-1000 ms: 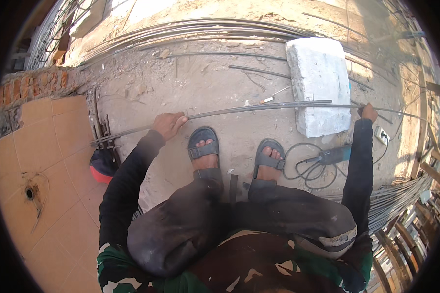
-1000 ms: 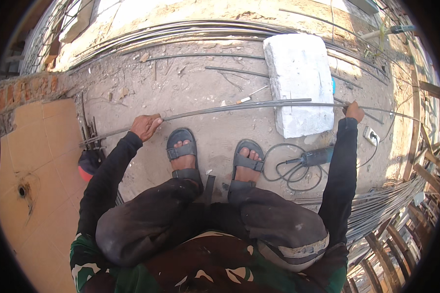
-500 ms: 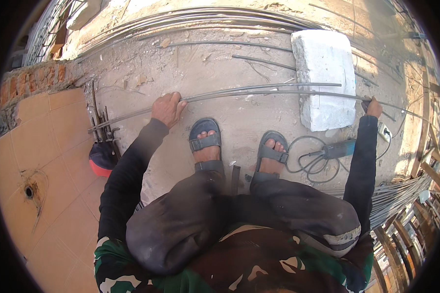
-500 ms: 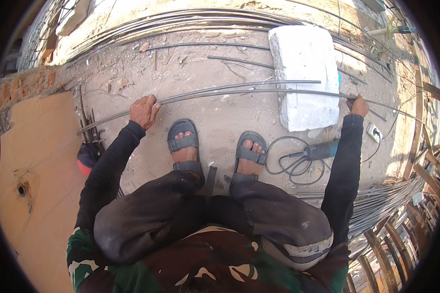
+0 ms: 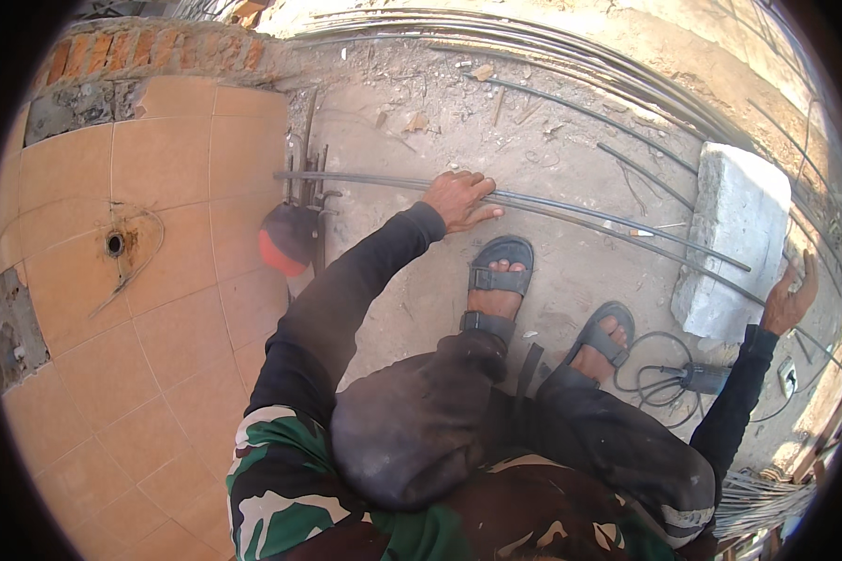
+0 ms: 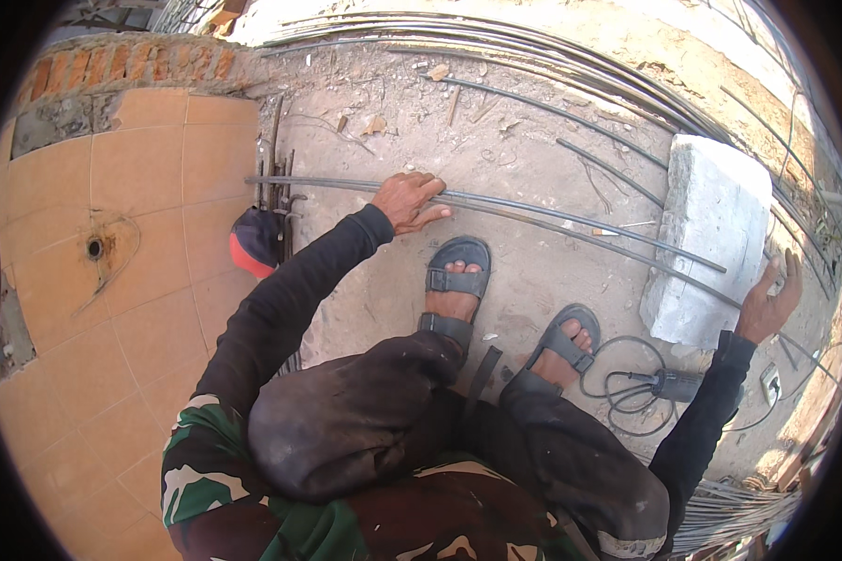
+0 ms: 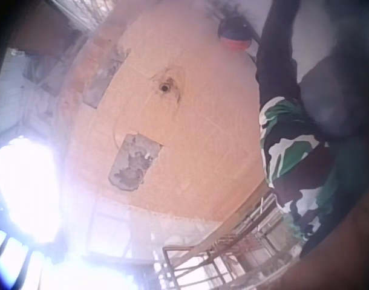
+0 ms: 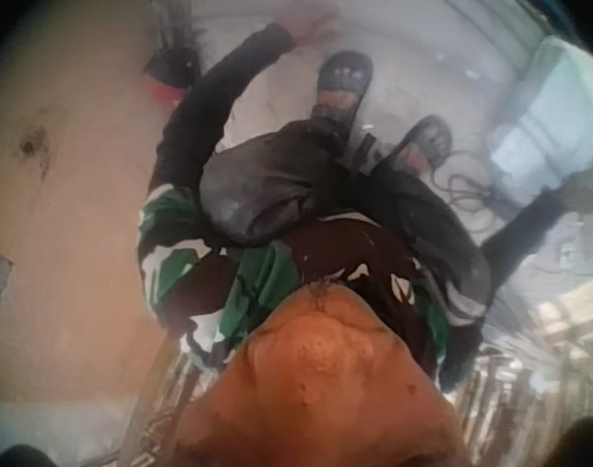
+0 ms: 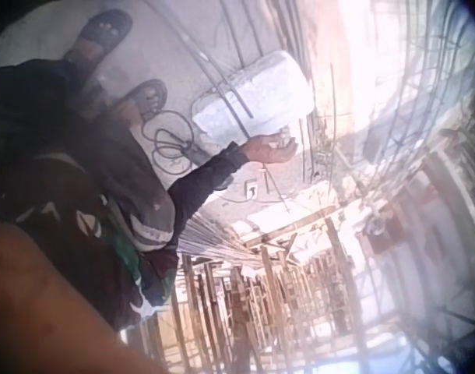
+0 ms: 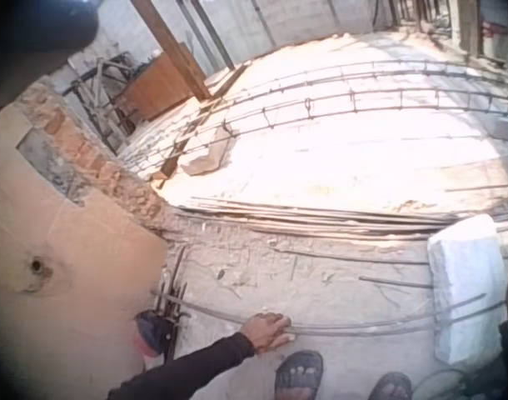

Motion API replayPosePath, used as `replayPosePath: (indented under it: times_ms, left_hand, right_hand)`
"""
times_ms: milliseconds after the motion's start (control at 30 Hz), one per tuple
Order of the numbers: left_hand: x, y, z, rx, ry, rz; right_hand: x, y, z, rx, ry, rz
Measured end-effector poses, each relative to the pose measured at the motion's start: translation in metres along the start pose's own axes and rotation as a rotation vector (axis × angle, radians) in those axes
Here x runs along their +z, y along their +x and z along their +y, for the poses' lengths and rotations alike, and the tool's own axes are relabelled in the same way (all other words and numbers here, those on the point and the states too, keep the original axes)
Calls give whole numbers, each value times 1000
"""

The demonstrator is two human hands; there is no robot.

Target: The person uses an angle grinder to cut a metal rod while sitting on the floor of a construction site.

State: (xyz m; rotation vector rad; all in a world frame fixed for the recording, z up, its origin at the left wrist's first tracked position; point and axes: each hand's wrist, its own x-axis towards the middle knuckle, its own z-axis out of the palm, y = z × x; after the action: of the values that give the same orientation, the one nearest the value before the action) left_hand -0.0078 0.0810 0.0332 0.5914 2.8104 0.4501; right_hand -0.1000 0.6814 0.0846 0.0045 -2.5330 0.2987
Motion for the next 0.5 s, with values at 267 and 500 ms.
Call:
replayPosePath:
  times_ms: [267, 500]
  left_hand:
    - [2, -4, -9, -136, -194, -7]
    - [-17, 6, -10, -99, -118, 127]
  right_hand:
    - [30, -44, -218, -544, 452, -807]
    - [46, -47, -236, -423, 576, -661]
